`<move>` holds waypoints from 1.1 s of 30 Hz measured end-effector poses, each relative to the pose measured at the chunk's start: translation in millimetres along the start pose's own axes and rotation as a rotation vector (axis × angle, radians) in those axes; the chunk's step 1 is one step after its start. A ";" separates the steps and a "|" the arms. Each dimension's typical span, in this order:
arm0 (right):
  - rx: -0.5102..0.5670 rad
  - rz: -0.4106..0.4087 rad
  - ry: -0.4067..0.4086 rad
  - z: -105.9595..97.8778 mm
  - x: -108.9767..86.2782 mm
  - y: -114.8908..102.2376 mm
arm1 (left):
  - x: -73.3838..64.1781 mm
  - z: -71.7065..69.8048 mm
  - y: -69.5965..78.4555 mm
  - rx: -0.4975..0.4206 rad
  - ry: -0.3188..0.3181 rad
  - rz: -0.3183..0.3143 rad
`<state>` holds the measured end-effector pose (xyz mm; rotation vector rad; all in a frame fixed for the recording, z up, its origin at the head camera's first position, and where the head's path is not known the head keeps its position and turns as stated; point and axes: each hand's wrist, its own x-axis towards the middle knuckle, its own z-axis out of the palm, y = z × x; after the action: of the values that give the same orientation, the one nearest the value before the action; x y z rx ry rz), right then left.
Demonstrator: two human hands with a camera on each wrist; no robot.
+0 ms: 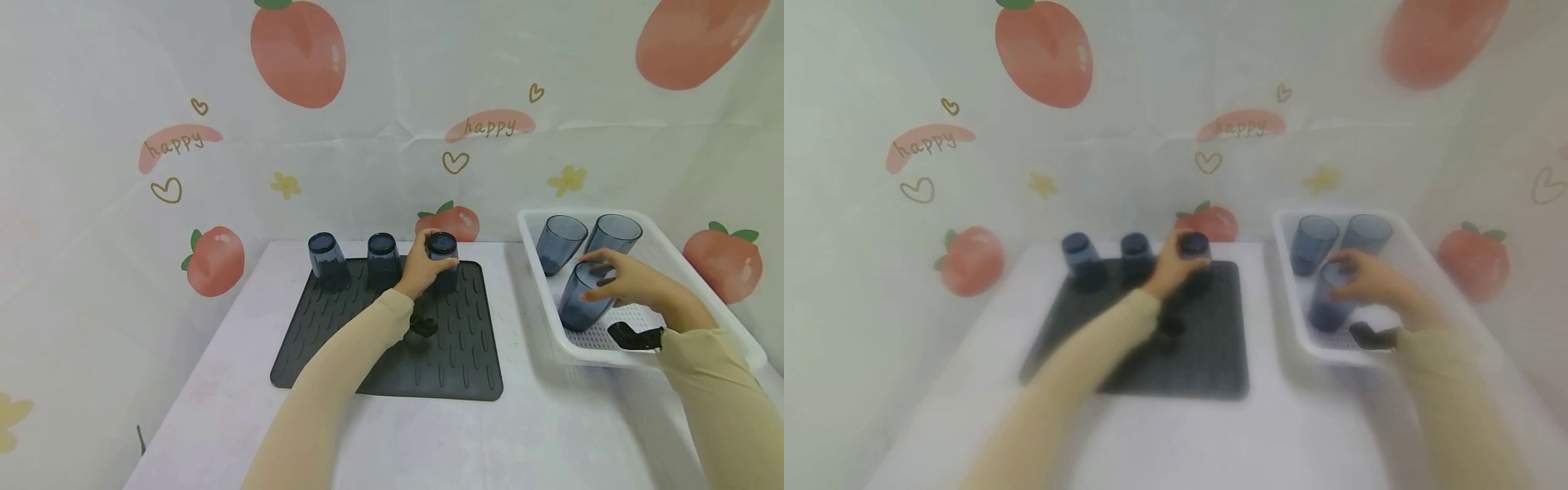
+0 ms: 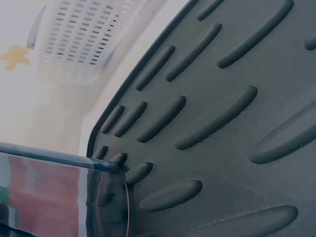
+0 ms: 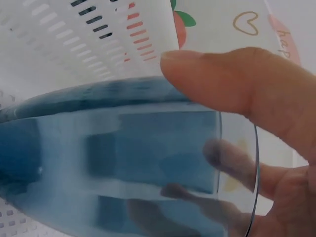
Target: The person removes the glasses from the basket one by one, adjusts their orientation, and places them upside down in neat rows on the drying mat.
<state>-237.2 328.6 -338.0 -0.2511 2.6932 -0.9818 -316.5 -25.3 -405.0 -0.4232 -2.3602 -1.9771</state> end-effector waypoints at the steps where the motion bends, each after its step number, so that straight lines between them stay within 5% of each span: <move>1: 0.001 0.000 0.001 -0.1 -0.7 -0.1 | -0.1 0.0 0.2 0.001 -0.001 0.000; 18: 0.033 0.026 0.052 2.3 -12.6 -2.1 | 0.2 -2.0 1.7 -0.003 -0.002 0.000; 33: 0.073 0.009 0.158 3.3 -36.8 -31.0 | 0.1 -0.2 -1.2 0.011 0.007 -0.012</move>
<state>-199.0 312.4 -313.3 -0.1530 2.7885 -1.1400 -316.9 -25.7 -406.0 -0.4021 -2.3741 -1.9667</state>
